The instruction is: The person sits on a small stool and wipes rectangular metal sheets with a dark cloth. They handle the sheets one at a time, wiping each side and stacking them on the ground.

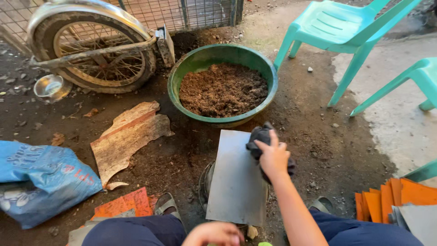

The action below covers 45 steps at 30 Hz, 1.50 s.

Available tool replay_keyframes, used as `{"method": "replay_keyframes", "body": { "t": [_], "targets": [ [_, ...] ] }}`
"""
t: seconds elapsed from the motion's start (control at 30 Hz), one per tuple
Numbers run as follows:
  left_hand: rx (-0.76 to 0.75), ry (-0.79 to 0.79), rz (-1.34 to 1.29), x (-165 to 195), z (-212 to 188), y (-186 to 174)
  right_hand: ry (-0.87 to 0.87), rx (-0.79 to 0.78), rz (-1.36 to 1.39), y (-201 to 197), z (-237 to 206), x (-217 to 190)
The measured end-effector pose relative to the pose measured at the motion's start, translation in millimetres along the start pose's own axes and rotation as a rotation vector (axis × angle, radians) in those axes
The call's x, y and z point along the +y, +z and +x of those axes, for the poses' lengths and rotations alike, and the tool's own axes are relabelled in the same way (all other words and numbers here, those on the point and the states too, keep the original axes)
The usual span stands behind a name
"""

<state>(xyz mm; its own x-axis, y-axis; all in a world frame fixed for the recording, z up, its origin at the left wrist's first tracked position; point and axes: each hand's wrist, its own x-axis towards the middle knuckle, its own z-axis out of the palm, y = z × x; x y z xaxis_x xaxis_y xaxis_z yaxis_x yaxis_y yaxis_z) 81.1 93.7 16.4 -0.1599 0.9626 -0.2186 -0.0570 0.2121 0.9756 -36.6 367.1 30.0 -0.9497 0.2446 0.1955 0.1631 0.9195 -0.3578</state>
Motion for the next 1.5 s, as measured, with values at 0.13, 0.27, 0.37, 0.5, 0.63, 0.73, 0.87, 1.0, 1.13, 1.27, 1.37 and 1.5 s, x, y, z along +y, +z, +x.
{"method": "replay_keyframes", "body": {
  "t": [0.13, 0.27, 0.37, 0.5, 0.63, 0.73, 0.87, 1.0, 1.13, 1.27, 1.37, 1.5],
  "targets": [
    [0.961, -0.326, 0.004, 45.8, 7.6, -69.2, 0.121, 0.1, 0.129, -26.3, -7.7, 39.4],
    [1.127, -0.353, 0.663, 75.5, 63.1, -127.7, 0.273, 0.182, 0.179, -45.2, -8.3, 100.8],
    [0.903, -0.244, 1.01, 90.5, 120.3, -153.8, 0.314, 0.241, 0.208, -45.5, -10.4, 139.1],
    [0.833, -0.42, 1.196, 107.6, 159.8, -186.2, 0.319, 0.309, 0.26, -37.2, -11.5, 169.6],
    [0.715, -0.674, 1.142, 104.8, 140.1, -221.0, 0.372, 0.282, 0.308, -27.8, -7.7, 173.5],
    [0.678, -0.636, 1.157, 91.6, 98.7, -236.3, 0.336, 0.285, 0.325, -25.5, -4.5, 161.2],
    [0.979, -0.895, 0.787, 62.1, 32.0, -231.2, 0.287, 0.259, 0.371, -36.0, -3.3, 128.8],
    [1.143, -1.11, 0.577, 29.6, -26.9, -186.7, 0.22, 0.241, 0.291, -54.3, -2.8, 73.6],
    [1.116, -1.042, 0.345, 6.2, -47.7, -132.6, 0.015, 0.199, 0.221, -43.3, -11.5, -18.6],
    [1.466, -0.8, 0.219, -0.3, -31.4, -97.6, -0.269, -0.03, 0.182, 22.9, -54.2, -126.6],
    [1.616, -0.729, 0.217, 0.6, -16.1, -78.3, -0.417, -0.183, 0.055, 79.3, -84.3, -165.9],
    [1.71, -0.711, 0.26, -4.9, -7.9, -61.8, -0.483, -0.002, -0.056, 115.3, -68.4, -144.0]
  ]
}}
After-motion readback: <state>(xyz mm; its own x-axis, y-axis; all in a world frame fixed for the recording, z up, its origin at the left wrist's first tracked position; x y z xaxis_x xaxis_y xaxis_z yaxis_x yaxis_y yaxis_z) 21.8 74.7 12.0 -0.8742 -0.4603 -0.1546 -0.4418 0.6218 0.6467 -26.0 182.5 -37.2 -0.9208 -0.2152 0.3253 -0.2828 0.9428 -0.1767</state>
